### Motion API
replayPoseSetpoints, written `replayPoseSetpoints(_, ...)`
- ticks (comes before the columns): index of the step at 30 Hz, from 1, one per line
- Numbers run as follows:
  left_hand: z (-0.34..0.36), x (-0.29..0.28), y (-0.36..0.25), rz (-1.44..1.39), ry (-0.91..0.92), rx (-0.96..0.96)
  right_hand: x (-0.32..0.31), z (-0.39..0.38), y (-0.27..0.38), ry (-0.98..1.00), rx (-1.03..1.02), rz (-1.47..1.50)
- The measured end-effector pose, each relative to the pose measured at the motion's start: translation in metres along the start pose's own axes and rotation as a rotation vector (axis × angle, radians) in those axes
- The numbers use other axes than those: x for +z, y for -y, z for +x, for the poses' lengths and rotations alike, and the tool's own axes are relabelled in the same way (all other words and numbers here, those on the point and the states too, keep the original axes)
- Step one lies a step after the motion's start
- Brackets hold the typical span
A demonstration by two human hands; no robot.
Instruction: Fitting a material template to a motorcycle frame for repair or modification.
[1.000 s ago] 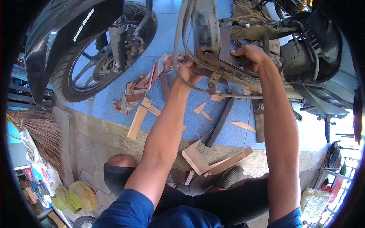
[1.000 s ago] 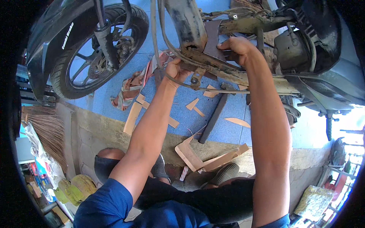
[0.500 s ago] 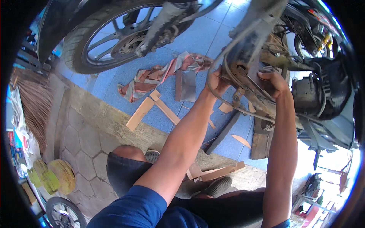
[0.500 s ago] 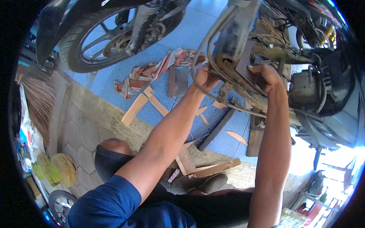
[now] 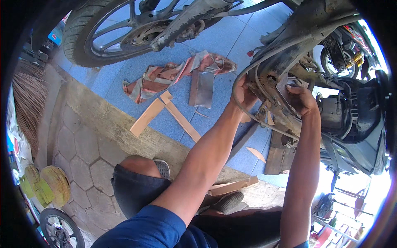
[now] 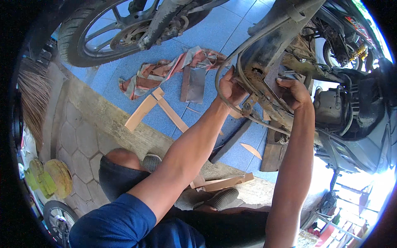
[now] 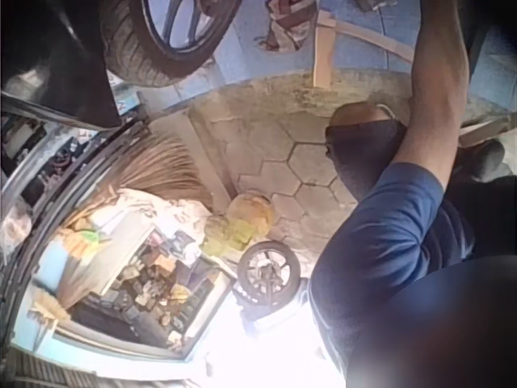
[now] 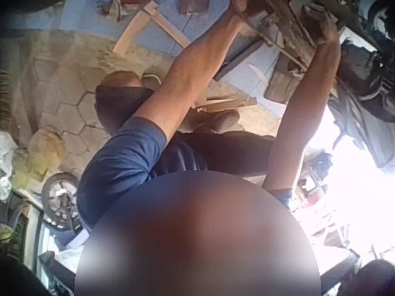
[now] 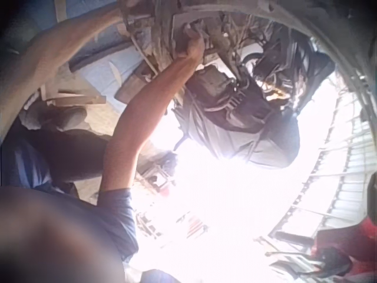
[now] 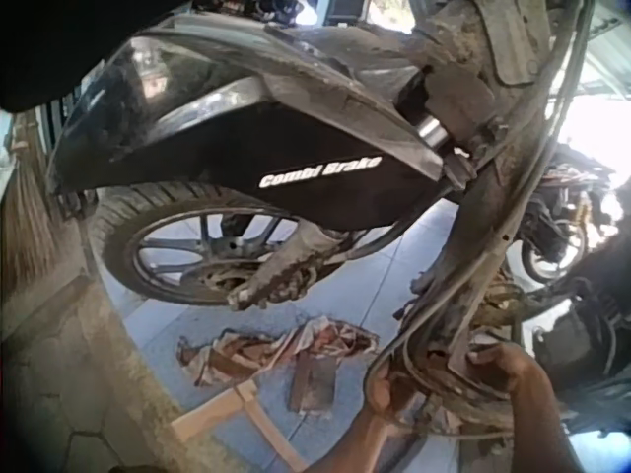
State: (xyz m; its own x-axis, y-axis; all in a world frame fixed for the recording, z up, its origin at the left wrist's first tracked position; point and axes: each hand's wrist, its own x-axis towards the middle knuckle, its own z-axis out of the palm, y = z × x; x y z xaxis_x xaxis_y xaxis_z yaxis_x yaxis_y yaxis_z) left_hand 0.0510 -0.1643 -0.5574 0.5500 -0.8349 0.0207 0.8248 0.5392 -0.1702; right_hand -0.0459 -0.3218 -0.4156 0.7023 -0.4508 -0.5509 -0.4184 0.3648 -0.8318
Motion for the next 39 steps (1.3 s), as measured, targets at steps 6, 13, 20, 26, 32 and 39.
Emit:
replayPoseSetpoints(6,-0.007,0.002,0.003,-0.086,0.061,-0.095,-0.009,0.008,-0.006,-0.025,-0.001,0.007)
replayPoseSetpoints(13,-0.004,0.0,0.006,-0.139,0.071,-0.017,-0.009,0.005,-0.003,-0.051,-0.002,0.017)
replayPoseSetpoints(20,-0.003,0.007,0.009,0.002,0.034,0.013,0.0,-0.002,-0.001,-0.085,-0.016,0.033)
replayPoseSetpoints(26,-0.006,0.008,0.006,-0.085,0.033,-0.069,-0.006,0.0,0.001,-0.078,0.0,0.025)
replayPoseSetpoints(32,-0.005,0.002,0.006,-0.022,0.102,0.003,0.004,-0.002,-0.007,-0.018,-0.008,0.021)
replayPoseSetpoints(39,0.005,-0.008,0.015,-0.016,0.206,-0.01,-0.025,0.013,-0.002,-0.161,0.062,-0.191)
